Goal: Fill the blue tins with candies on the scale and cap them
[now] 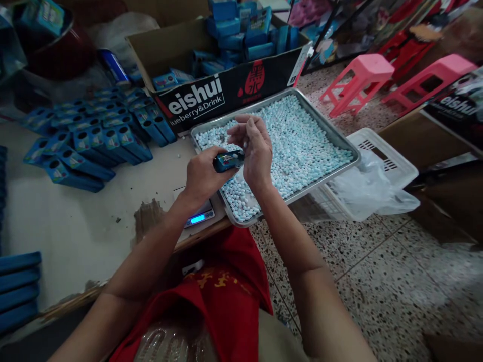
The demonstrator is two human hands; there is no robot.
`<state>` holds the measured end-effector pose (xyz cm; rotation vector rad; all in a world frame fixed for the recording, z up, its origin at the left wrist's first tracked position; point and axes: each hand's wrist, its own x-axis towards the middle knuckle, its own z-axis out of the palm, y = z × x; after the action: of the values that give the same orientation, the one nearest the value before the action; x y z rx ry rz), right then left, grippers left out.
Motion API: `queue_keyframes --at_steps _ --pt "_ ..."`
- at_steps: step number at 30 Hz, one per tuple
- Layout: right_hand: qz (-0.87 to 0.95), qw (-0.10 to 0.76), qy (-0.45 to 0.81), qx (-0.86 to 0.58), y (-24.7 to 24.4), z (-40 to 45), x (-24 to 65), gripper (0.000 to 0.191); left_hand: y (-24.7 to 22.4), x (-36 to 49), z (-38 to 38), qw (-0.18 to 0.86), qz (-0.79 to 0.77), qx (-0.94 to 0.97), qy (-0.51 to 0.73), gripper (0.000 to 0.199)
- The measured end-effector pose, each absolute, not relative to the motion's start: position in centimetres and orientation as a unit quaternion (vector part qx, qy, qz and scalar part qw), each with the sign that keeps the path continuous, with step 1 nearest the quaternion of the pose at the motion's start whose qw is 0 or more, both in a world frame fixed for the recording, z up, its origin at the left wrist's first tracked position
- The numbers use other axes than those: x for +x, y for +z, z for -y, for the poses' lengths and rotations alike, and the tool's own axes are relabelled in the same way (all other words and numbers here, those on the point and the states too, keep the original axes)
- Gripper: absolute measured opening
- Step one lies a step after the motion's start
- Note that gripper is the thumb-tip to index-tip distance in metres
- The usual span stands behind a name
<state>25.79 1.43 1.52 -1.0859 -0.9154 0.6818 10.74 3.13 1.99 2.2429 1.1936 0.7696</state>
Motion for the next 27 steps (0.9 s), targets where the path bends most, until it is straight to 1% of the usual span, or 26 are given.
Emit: queue_keyframes --at_steps 2,6,8,10,13,15,17,19,22,24,25,27 --pt "0.416 0.694 0.309 -0.500 2.6 -0.8 25.1 0.058 1.4 11.0 -3.4 0.248 -0.433 0.812 0.301 0.037" --pt "0.435 0.640 0.296 -0.560 4.3 0.1 24.7 0.058 0.3 10.4 -3.9 0.268 -0.411 0.796 0.353 0.040" --pt "0.428 0.639 0.276 -0.576 4.2 0.2 25.8 0.061 -0.1 9.0 -3.8 0.280 -0.401 0.785 0.379 0.041" --pt "0.389 0.660 0.283 -0.578 3.2 0.4 27.3 0.062 -0.4 6.8 -3.3 0.295 -0.399 0.770 0.402 0.042" --pt "0.298 0.681 0.323 -0.585 0.7 1.1 29.1 0.046 -0.7 2.9 -2.0 0.318 -0.418 0.739 0.421 0.041" --pt "0.280 0.656 0.339 -0.614 -1.2 1.9 29.3 0.037 -0.8 0.5 -0.8 0.323 -0.439 0.724 0.423 0.040" --pt "0.322 0.602 0.324 -0.654 -2.7 2.8 29.2 0.032 -0.9 -1.1 0.2 0.316 -0.454 0.721 0.417 0.040" --pt "0.425 0.525 0.269 -0.686 -3.6 3.6 29.0 0.026 -1.2 -2.2 1.0 0.306 -0.467 0.724 0.405 0.038" --pt "0.617 0.347 0.148 -0.690 -4.1 4.6 29.1 0.019 -2.1 -2.8 1.7 0.304 -0.474 0.727 0.393 0.040" --pt "0.691 0.243 0.100 -0.673 -4.1 5.2 29.5 0.021 -2.9 -2.9 2.0 0.312 -0.471 0.726 0.391 0.042" --pt "0.710 0.210 0.092 -0.666 -4.0 5.5 29.7 0.023 -3.3 -3.0 2.1 0.317 -0.468 0.726 0.392 0.043" --pt "0.731 0.169 0.098 -0.654 -3.7 6.1 30.3 0.030 -3.7 -3.5 2.2 0.327 -0.456 0.727 0.395 0.049"
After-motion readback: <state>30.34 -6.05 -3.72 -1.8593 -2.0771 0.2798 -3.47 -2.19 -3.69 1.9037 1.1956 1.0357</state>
